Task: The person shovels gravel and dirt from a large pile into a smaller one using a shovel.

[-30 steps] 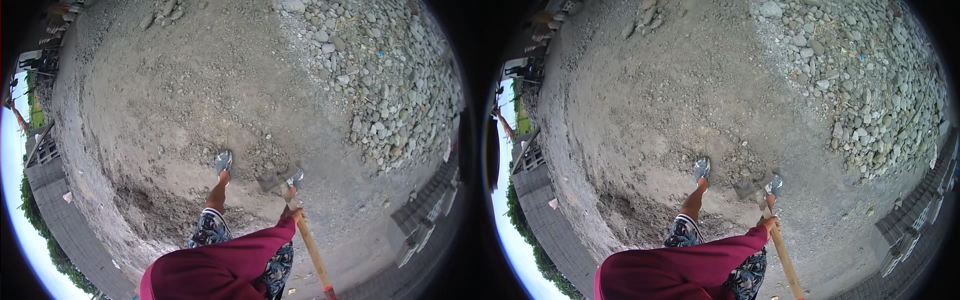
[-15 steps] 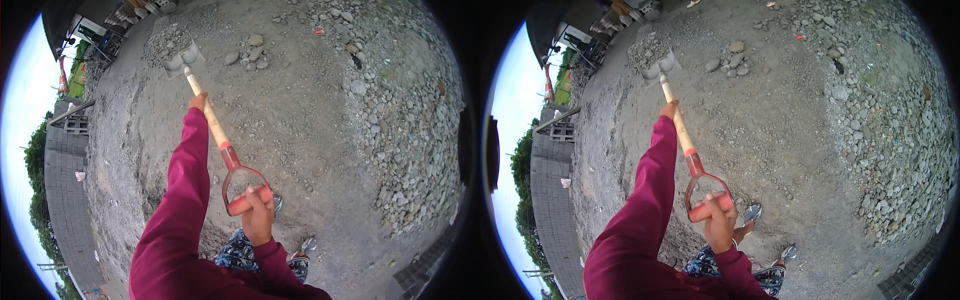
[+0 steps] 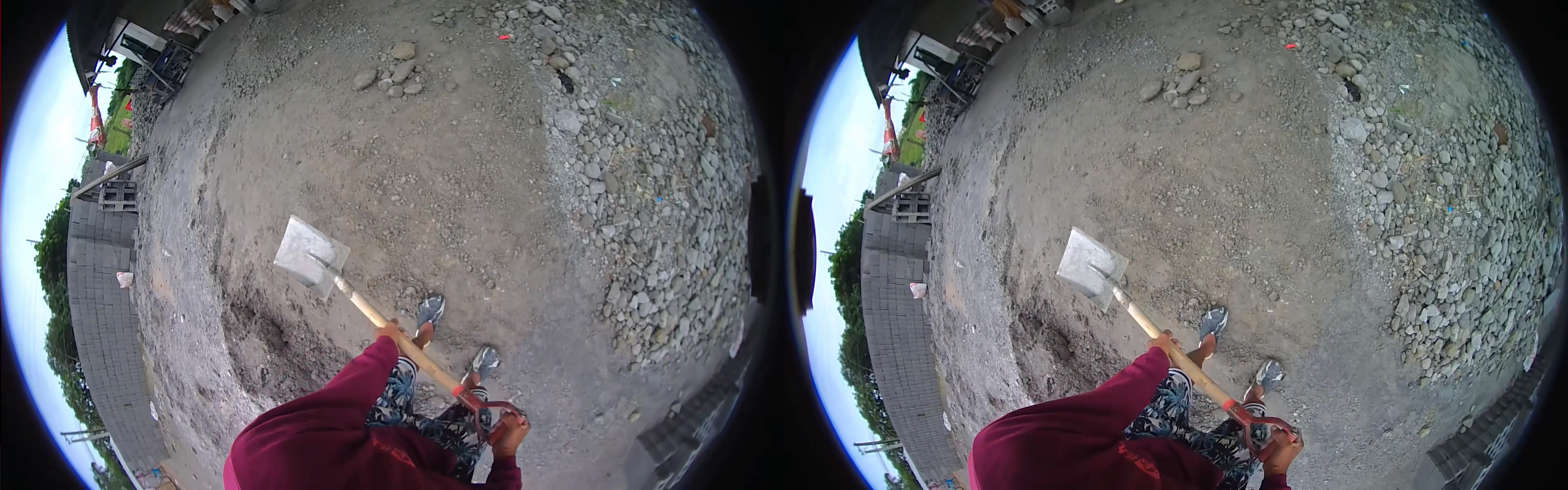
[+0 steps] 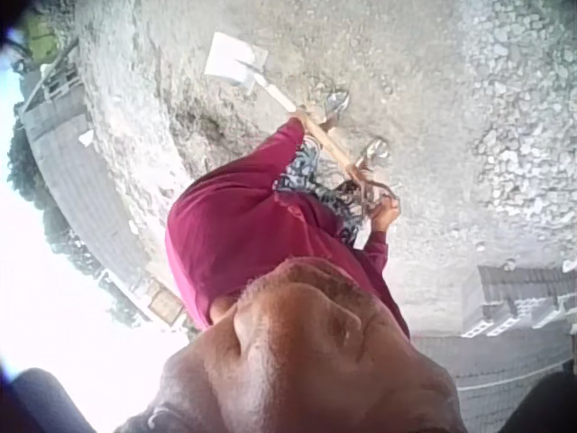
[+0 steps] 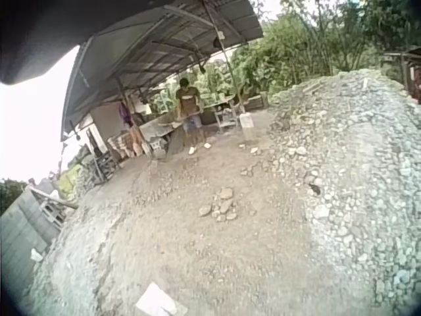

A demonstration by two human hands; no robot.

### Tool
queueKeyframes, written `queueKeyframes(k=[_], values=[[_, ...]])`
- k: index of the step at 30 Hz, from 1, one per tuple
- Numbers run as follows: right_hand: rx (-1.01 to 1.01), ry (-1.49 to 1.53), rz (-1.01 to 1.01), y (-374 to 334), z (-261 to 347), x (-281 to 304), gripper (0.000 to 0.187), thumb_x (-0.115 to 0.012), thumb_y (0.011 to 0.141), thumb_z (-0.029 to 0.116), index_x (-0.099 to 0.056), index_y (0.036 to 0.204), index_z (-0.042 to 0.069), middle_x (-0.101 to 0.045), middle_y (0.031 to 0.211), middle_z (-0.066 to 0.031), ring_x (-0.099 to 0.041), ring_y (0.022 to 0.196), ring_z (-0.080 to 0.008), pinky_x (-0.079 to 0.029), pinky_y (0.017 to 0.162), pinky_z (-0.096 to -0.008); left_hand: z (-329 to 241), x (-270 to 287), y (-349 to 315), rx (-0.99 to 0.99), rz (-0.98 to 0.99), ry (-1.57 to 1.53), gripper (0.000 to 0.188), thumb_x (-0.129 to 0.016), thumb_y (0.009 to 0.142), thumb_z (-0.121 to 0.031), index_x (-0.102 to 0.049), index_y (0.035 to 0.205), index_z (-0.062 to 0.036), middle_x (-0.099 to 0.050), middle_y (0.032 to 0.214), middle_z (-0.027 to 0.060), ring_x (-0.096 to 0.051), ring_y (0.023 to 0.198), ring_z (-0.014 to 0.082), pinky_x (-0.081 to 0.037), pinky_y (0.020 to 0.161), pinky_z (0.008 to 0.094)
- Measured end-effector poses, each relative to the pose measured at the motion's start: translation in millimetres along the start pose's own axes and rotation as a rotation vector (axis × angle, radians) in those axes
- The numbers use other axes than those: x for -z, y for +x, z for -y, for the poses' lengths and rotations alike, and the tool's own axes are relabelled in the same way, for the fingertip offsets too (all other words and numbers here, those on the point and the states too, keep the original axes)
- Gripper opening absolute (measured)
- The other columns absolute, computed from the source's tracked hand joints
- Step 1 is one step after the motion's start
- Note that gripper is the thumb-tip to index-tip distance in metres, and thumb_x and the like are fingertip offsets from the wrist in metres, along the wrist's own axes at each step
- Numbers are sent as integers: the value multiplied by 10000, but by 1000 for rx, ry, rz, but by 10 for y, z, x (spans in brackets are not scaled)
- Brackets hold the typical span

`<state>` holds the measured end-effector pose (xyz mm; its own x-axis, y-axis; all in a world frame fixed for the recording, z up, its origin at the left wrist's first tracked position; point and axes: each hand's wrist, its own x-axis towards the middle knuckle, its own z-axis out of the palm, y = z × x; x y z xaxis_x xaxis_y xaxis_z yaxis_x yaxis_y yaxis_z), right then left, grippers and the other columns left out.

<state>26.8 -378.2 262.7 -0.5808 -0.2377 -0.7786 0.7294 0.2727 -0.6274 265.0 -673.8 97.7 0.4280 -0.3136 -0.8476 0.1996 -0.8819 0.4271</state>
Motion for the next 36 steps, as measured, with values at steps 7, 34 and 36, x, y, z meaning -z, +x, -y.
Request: queueKeyframes(k=[7,34,36], values=[[-143,-115,-203,-46,-302,1959,121,-644,714,118,-573,782,47,-507,565,-34,-485,428,-152,-414,388,-286,1091,429,-913,174,205,-152,270,-588,867,-271,-456,986,-68,-511,730,111,-574,606,297,-536,582,498],[-194,-119,-365,950,-1580,515,163,-702,799,176,-589,823,62,-488,555,-11,-447,396,-119,-393,366,-258,1389,-611,2427,145,136,198,56,-475,887,-130,-493,837,-115,-458,703,50,-484,589,204,-455,575,400],[-212,-39,-312,928,-1666,190,178,-717,765,173,-591,798,52,-505,564,-18,-465,422,-121,-396,387,-259,716,-358,2432,46,134,165,84,-467,901,-167,-488,830,-128,-447,696,40,-473,583,200,-457,570,408]])
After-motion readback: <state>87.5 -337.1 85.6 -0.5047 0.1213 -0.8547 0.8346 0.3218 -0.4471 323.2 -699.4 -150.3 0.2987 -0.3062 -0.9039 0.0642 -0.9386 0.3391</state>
